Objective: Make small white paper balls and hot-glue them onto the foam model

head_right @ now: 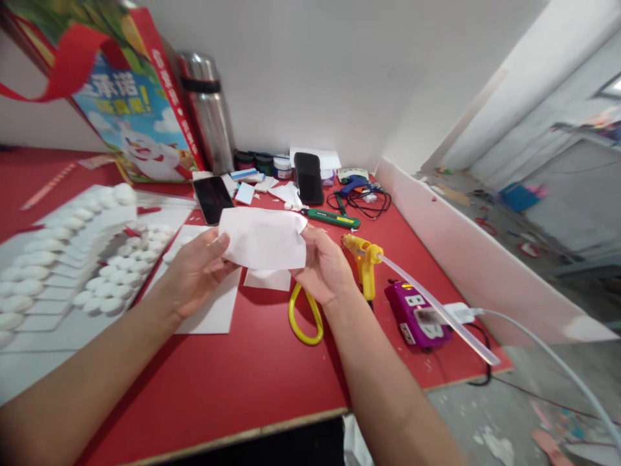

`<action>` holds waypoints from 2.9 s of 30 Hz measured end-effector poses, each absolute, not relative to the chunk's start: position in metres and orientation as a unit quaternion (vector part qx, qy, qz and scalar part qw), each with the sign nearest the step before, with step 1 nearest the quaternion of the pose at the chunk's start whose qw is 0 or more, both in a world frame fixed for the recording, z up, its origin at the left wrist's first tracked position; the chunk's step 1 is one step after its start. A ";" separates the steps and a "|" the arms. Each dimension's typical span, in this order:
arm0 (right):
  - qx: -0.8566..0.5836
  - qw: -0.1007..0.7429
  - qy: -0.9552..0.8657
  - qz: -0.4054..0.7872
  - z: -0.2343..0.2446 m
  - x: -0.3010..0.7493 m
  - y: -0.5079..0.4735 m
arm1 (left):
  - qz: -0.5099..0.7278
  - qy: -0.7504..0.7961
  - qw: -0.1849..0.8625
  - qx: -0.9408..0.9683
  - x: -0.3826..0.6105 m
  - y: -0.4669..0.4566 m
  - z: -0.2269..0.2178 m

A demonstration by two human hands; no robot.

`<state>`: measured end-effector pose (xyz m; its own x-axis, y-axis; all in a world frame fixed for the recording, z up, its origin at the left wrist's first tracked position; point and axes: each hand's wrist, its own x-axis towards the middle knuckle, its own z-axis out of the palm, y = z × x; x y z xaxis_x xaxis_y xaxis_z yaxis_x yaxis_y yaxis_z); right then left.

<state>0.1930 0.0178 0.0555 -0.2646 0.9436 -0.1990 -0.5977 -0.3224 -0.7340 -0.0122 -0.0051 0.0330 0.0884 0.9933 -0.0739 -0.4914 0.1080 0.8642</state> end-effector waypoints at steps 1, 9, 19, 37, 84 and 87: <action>-0.321 0.505 -0.286 0.748 0.056 0.194 0.018 | 0.577 0.369 0.647 0.334 -0.013 -0.005 0.033; -0.420 0.383 -0.334 0.752 0.060 0.193 0.018 | 0.554 0.415 0.608 0.388 -0.019 -0.006 0.030; -0.439 0.311 -0.478 0.694 0.057 0.200 0.012 | 0.512 0.437 0.579 0.460 -0.025 -0.003 0.026; -0.371 0.433 -0.407 0.714 0.051 0.197 0.018 | 0.532 0.354 0.621 0.454 -0.030 -0.003 0.036; -0.351 0.435 -0.654 0.509 0.051 0.182 0.004 | 0.423 0.425 0.609 0.520 -0.020 -0.013 0.031; -0.350 0.415 -0.668 0.508 0.050 0.179 0.004 | 0.418 0.436 0.578 0.548 -0.021 -0.014 0.033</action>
